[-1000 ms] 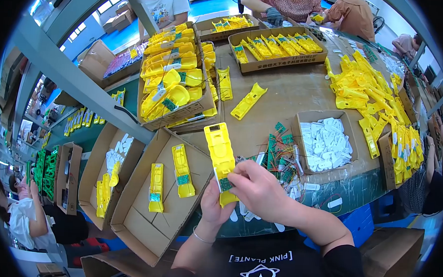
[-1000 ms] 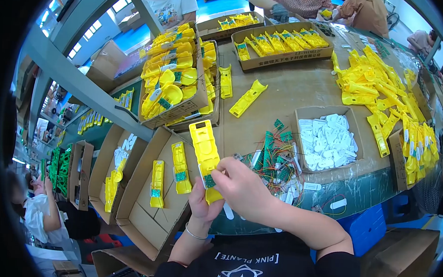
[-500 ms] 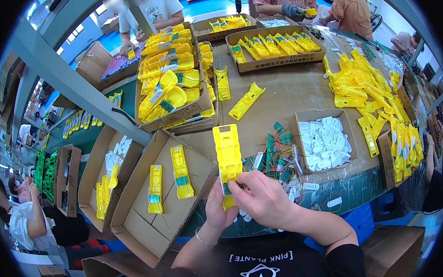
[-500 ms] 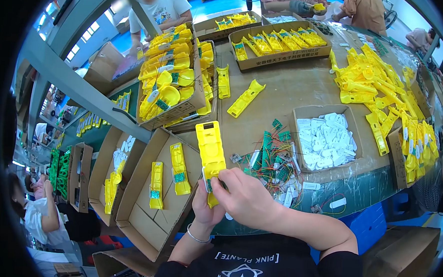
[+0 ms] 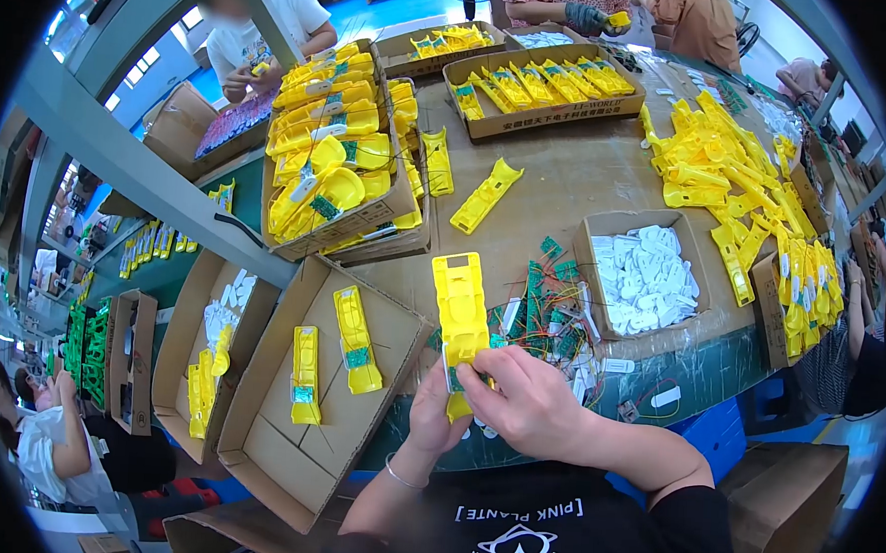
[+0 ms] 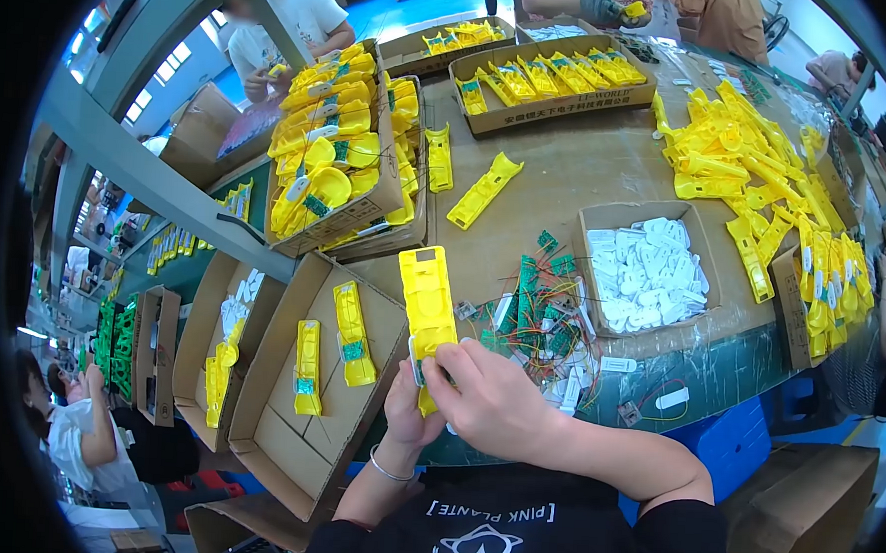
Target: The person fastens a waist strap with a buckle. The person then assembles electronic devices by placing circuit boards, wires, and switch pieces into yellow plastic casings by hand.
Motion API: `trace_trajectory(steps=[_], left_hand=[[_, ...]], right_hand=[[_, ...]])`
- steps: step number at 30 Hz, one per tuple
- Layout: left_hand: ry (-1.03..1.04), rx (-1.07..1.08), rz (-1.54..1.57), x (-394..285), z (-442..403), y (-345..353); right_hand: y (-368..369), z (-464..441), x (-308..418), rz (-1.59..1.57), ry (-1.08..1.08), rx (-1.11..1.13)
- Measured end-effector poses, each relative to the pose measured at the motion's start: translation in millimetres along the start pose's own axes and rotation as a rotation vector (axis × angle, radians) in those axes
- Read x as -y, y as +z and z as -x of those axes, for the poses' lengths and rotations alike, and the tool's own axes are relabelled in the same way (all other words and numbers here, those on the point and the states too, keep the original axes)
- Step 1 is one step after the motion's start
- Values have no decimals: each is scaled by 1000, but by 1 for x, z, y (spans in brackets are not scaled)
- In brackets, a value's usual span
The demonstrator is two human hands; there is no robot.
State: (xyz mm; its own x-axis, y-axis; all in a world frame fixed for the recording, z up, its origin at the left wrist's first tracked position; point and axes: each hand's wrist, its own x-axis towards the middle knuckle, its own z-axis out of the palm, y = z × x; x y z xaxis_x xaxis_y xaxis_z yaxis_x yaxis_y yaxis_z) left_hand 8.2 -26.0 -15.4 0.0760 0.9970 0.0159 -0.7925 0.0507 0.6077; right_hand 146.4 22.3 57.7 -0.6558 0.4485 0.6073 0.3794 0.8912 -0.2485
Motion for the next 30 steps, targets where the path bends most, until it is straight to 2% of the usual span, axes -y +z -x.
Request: trace_trajectory(steps=[4,6,10,12,14,16,17,19,20,22,24,26,30], left_hand=[[38,-30,-55,-3,0,9],[43,-57,-244,-7,1,7],[18,-69,-306,-17,2,13],[66,-11,-528,-15,0,11],[78,-25,-516,-12,0,7],[92,-37,-505,-13,-1,9],[116,-16,-500,-17,-2,19],[129,0,-493,-19,2,29],[180,-37,-506,-18,4,32],[235,-73,-519,-15,4,33],[314,-87,-663,-14,7,31],[317,-91,-710,-16,8,36],[260,-119,-713,-13,2,31]], right_hand=[[4,3,-4,-21,-30,-65],[4,6,-5,-46,-16,-55],[9,14,-9,-81,-31,-90],[14,18,-10,-103,-20,-109],[11,21,-12,-127,-8,-128],[3,21,-15,-424,134,-196],[0,18,-14,-423,131,-192],[-4,17,-8,-847,620,-171],[-2,19,-8,-845,623,-172],[4,25,-11,-1110,627,-65],[5,26,-9,-1141,644,-71],[6,28,-9,-945,510,-78],[10,29,-13,-883,553,-81]])
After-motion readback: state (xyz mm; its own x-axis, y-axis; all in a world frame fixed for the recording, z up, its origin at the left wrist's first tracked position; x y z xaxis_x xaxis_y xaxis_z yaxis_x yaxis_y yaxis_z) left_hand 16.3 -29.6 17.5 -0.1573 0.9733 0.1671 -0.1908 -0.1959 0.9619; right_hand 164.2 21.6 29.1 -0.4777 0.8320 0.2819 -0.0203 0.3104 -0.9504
